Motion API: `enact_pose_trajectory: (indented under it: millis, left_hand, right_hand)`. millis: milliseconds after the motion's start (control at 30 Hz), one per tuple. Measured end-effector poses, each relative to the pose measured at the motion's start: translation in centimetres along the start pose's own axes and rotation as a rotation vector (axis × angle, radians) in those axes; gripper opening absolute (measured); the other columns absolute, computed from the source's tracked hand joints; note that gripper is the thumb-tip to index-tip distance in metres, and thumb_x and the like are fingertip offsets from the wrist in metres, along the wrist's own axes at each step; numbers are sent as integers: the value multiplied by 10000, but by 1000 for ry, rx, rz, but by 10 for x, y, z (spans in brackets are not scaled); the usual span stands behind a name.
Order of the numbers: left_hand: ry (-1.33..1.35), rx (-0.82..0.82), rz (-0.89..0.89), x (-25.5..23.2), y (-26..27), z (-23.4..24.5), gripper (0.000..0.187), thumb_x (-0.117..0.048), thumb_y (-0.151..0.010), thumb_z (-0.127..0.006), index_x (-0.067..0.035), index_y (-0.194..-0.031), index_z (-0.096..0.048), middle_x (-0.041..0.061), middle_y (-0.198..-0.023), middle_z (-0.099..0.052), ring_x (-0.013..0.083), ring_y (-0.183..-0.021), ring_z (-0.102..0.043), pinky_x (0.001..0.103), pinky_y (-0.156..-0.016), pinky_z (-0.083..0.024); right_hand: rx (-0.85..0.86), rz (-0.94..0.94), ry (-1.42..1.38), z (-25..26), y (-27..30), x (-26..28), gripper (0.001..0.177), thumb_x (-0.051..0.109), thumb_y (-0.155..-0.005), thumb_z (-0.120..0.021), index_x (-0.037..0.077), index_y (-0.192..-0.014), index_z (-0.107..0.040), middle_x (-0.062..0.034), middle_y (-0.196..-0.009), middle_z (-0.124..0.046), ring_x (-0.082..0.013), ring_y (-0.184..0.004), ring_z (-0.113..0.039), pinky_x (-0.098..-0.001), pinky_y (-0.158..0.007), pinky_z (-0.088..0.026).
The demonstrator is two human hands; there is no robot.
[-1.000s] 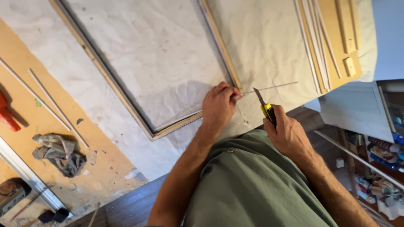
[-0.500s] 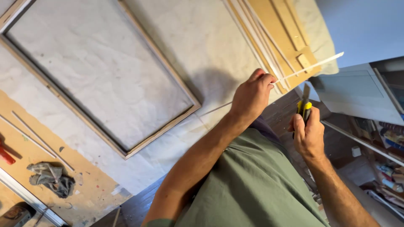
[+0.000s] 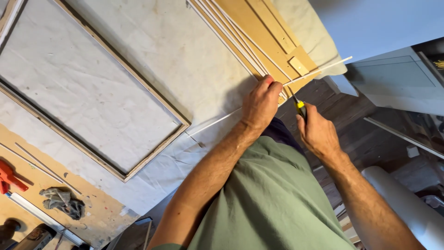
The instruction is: Measuring, cutting, and fitting thin wooden strips into a rectangular frame using a utility knife.
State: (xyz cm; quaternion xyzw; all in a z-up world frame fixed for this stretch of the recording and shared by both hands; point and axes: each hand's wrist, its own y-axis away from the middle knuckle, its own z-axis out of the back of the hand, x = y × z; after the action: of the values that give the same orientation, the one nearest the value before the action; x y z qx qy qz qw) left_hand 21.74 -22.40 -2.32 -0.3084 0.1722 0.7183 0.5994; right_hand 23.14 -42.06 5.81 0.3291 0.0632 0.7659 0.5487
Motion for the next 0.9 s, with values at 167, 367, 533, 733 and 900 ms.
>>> enact_pose_trajectory:
  millis: [167, 367, 533, 733, 900]
  left_hand:
    - [20, -12, -11, -6, -5, 11, 98, -190, -919, -713, -185, -997, -653, 34, -989, -590, 261, -898, -717, 374, -688, -623]
    - [29, -9, -10, -12, -10, 21, 117, -172, -904, -725, -166, -1000, -658, 53, -977, -593, 273, -880, -714, 389, -683, -622]
    - [12, -13, -20, -11, -12, 19, 110, -170, -895, -733, -163, -972, -655, 44, -956, -588, 261, -858, -712, 371, -678, -618]
    - [-3, -12, -18, -14, -13, 22, 116, -163, -891, -736, -156, -972, -653, 47, -957, -588, 258, -867, -716, 367, -686, -620]
    - [43, -18, -54, -13, -12, 23, 68, -132, -929, -691, -148, -984, -653, 49, -951, -573, 271, -833, -716, 376, -650, -614]
  right_hand:
    - [1, 13, -24, 4, -2, 10, 323, 303, -1084, -508, 105, -1339, -494, -223, -848, -699, -501, -744, -718, -614, -637, -589]
    - [43, -19, -28, 8, -4, 24, 323, 288, -1080, -498, 95, -1337, -480, -240, -869, -711, -520, -764, -720, -639, -672, -597]
    - [67, -19, 11, 6, -5, 27, 321, 273, -1084, -477, 76, -1337, -462, -235, -865, -711, -515, -750, -729, -631, -675, -606]
    - [114, -49, 73, -3, -3, 25, 300, 278, -1078, -456, 43, -1262, -428, -254, -843, -700, -532, -755, -726, -645, -712, -596]
    - [146, -47, 135, 1, -3, 25, 276, 253, -1081, -449, 27, -1237, -418, -253, -812, -704, -521, -745, -732, -643, -733, -598]
